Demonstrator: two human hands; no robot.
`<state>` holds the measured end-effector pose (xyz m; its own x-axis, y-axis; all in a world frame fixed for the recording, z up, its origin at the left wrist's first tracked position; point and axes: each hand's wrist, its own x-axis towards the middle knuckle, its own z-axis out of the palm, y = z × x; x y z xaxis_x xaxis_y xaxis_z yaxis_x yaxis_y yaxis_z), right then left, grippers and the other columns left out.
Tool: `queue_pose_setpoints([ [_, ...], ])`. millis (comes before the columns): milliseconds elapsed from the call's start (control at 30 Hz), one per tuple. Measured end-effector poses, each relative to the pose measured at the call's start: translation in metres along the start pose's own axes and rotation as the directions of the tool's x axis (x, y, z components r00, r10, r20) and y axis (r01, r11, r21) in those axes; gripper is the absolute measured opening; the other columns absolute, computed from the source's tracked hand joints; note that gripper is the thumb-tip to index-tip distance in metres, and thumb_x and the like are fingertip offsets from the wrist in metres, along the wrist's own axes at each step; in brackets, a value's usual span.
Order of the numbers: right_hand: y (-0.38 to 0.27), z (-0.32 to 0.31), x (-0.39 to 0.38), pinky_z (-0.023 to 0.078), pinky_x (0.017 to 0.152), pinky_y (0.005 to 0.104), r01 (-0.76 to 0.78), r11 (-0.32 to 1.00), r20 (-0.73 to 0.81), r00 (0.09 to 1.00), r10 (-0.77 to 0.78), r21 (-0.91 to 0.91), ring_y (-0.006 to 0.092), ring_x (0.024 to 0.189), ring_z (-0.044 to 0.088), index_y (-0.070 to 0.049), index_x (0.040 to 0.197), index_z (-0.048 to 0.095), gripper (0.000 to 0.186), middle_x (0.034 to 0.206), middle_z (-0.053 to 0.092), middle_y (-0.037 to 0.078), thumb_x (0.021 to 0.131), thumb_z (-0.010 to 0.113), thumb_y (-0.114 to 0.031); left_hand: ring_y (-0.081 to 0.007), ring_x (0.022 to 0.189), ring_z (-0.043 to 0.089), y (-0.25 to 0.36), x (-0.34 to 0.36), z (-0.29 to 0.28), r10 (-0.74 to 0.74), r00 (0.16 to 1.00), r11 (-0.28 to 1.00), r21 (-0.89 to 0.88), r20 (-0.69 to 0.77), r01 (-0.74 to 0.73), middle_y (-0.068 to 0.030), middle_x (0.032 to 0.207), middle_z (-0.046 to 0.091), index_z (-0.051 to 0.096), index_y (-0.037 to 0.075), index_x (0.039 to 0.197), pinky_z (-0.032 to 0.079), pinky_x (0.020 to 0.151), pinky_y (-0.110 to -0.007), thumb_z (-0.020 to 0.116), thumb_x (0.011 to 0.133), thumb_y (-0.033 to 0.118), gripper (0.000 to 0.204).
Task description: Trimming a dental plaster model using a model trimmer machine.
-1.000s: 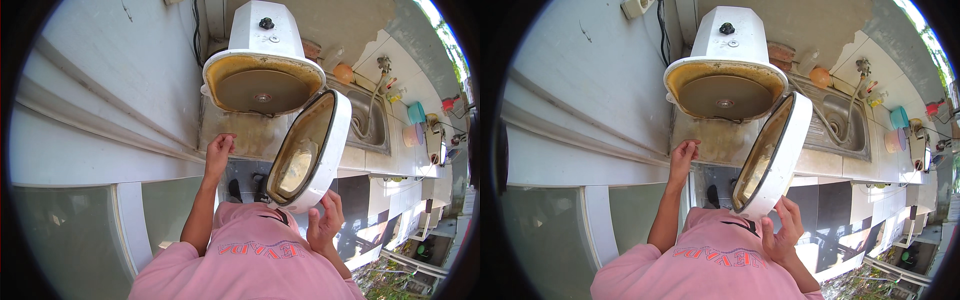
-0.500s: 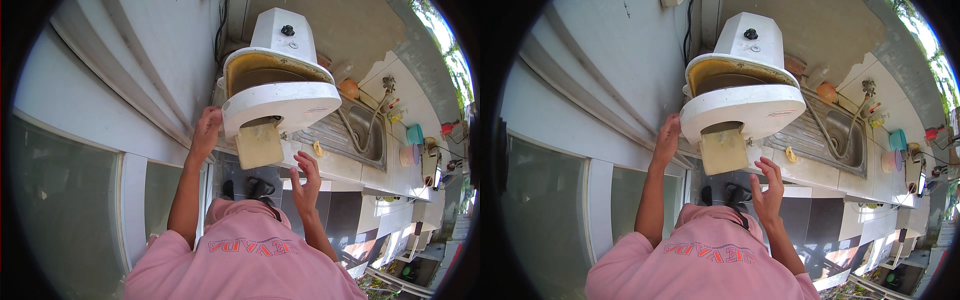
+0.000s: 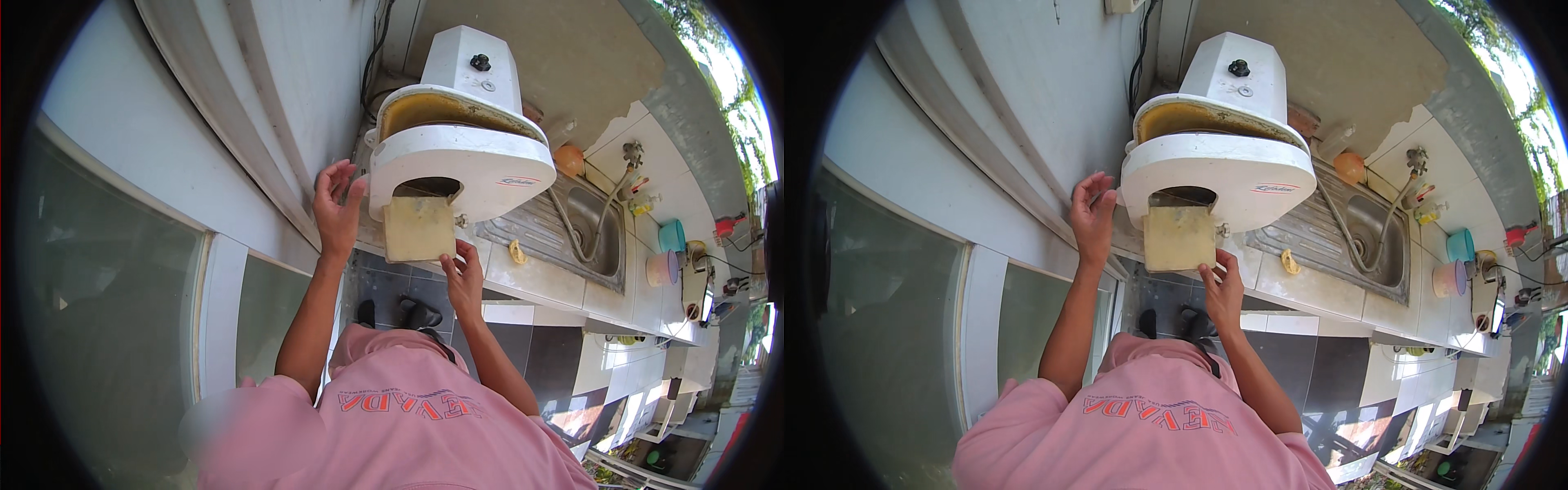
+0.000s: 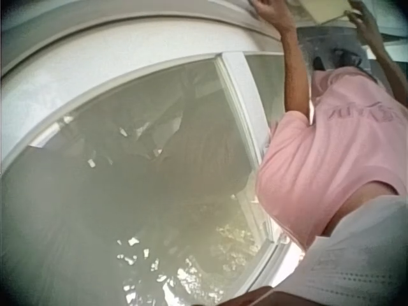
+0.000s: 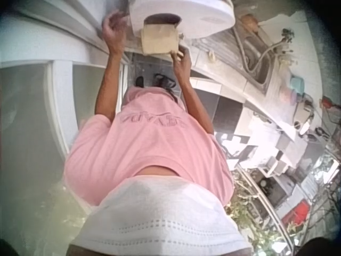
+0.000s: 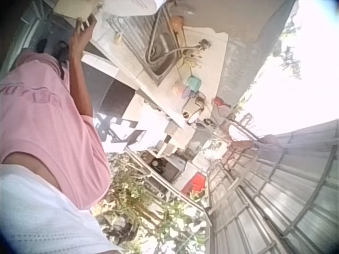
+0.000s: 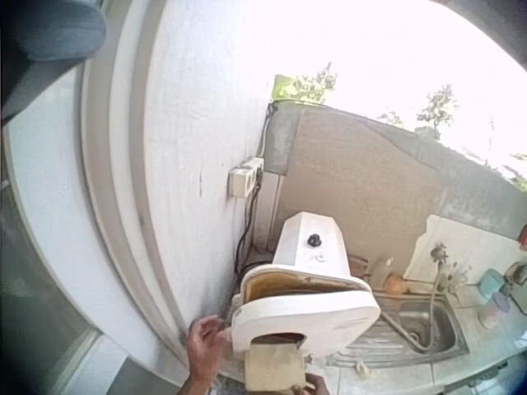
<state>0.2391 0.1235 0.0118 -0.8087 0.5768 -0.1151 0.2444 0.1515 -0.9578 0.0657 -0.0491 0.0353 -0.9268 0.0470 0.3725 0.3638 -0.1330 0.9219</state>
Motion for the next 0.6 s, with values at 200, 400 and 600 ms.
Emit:
queue_pose_setpoints([
  [200,-0.013,0.013,0.009,0.052,0.088,0.0358,0.023,1.000,0.004,1.000,-0.023,-0.015,0.0268,0.106,0.065,0.001,0.124,0.051,0.039,0.120,0.062,0.016,0.094,0.067,-0.019,-0.0254,0.120,0.055,-0.007,-0.018,0.009,-0.099,0.988,0.986,0.121,-0.122,0.114,-0.0144,0.130,0.056,0.053,-0.002,0.128,0.046,0.101,-0.037,0.063,0.094,0.016,0.039],
  [400,-0.008,0.020,0.016,0.052,0.087,0.0345,0.067,0.997,-0.001,0.998,-0.067,-0.030,0.0240,0.101,0.063,0.002,0.123,0.051,0.044,0.119,0.061,0.014,0.093,0.070,-0.024,-0.0274,0.119,0.056,-0.008,-0.024,0.017,-0.135,0.990,0.980,0.144,-0.044,0.140,-0.0159,0.129,0.056,0.053,-0.002,0.128,0.047,0.099,-0.038,0.061,0.093,0.010,0.038],
  [600,-0.012,0.022,0.017,0.052,0.087,0.0345,0.043,0.999,-0.018,0.999,-0.043,0.000,0.0249,0.103,0.063,0.002,0.123,0.050,0.045,0.120,0.061,0.015,0.092,0.070,-0.024,-0.0298,0.113,0.058,0.007,-0.032,0.022,-0.060,0.997,0.952,0.302,0.037,0.046,-0.0157,0.119,0.059,0.053,-0.002,0.127,0.047,0.095,-0.040,0.060,0.089,0.003,0.038],
])
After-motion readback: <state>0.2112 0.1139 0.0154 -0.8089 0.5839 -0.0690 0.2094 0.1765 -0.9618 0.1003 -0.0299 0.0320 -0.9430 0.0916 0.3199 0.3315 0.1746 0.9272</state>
